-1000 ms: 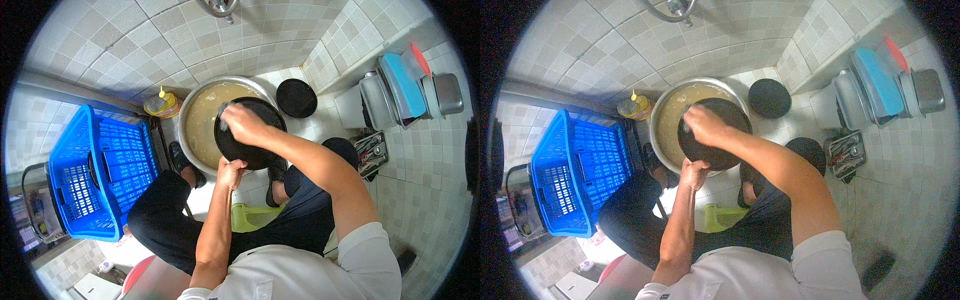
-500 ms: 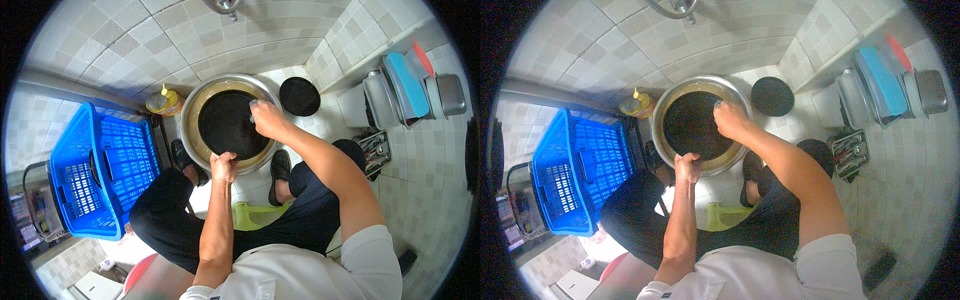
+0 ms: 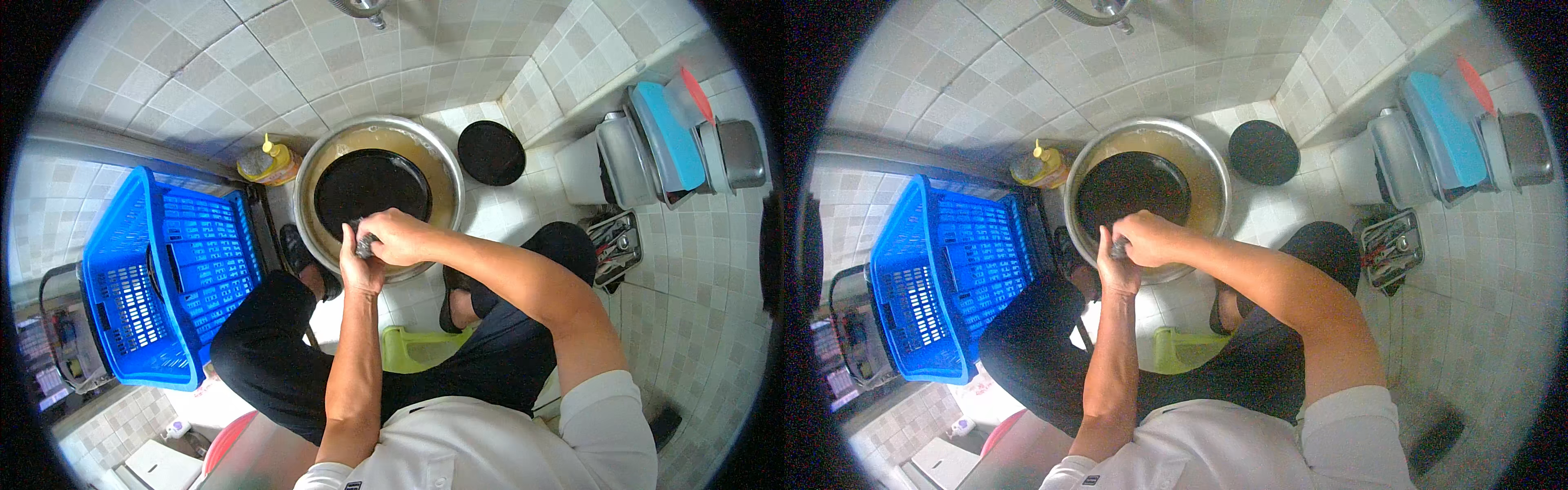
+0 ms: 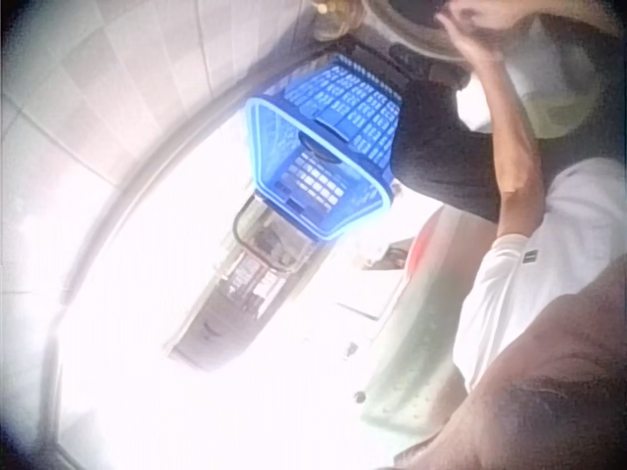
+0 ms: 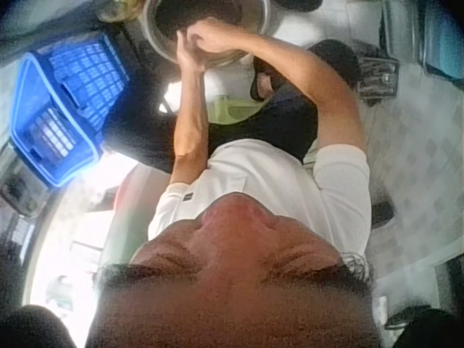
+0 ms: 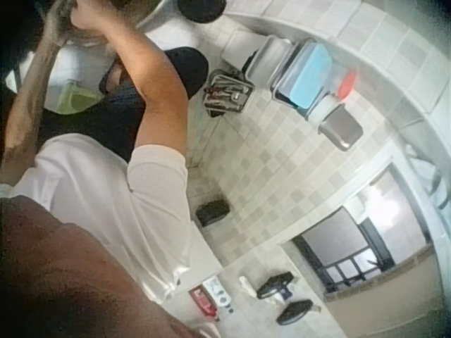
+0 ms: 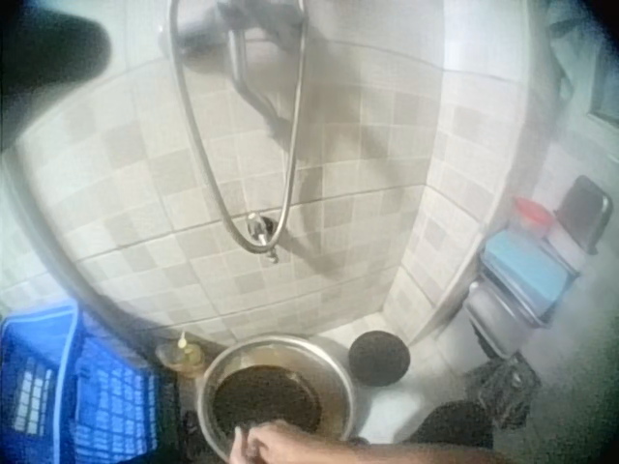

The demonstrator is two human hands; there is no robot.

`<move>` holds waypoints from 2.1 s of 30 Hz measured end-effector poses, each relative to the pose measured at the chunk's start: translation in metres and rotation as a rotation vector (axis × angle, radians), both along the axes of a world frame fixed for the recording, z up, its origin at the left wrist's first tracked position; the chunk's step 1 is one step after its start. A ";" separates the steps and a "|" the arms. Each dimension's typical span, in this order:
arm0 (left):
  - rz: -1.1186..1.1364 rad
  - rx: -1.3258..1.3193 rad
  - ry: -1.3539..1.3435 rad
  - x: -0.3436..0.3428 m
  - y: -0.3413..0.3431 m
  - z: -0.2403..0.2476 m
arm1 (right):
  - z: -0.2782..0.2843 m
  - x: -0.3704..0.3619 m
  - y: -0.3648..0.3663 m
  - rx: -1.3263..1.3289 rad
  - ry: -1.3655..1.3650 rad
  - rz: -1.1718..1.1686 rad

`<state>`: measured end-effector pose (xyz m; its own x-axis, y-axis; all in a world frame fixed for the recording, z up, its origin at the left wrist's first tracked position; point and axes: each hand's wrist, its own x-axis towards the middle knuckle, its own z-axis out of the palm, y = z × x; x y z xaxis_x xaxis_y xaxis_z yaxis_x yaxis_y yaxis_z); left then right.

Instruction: The person washes several black dish components in a large basin of water using a steel wool pad, scrubbing the surfaces and then setting them aside.

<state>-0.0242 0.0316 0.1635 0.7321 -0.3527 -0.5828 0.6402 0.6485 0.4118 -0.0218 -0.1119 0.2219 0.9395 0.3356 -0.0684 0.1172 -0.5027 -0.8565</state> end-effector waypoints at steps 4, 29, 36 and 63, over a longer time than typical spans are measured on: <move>0.088 0.069 0.016 0.004 0.000 0.010 | 0.008 -0.013 -0.030 -0.489 0.055 0.183; -0.264 -0.130 -0.150 0.001 0.017 0.023 | 0.003 0.019 0.014 0.005 -0.123 -0.105; -0.062 -0.316 -0.045 0.016 0.034 0.005 | 0.030 0.011 0.004 -0.077 -0.012 0.101; -0.260 0.058 -0.097 0.001 0.022 0.006 | 0.015 0.050 -0.034 -0.603 -0.211 -0.019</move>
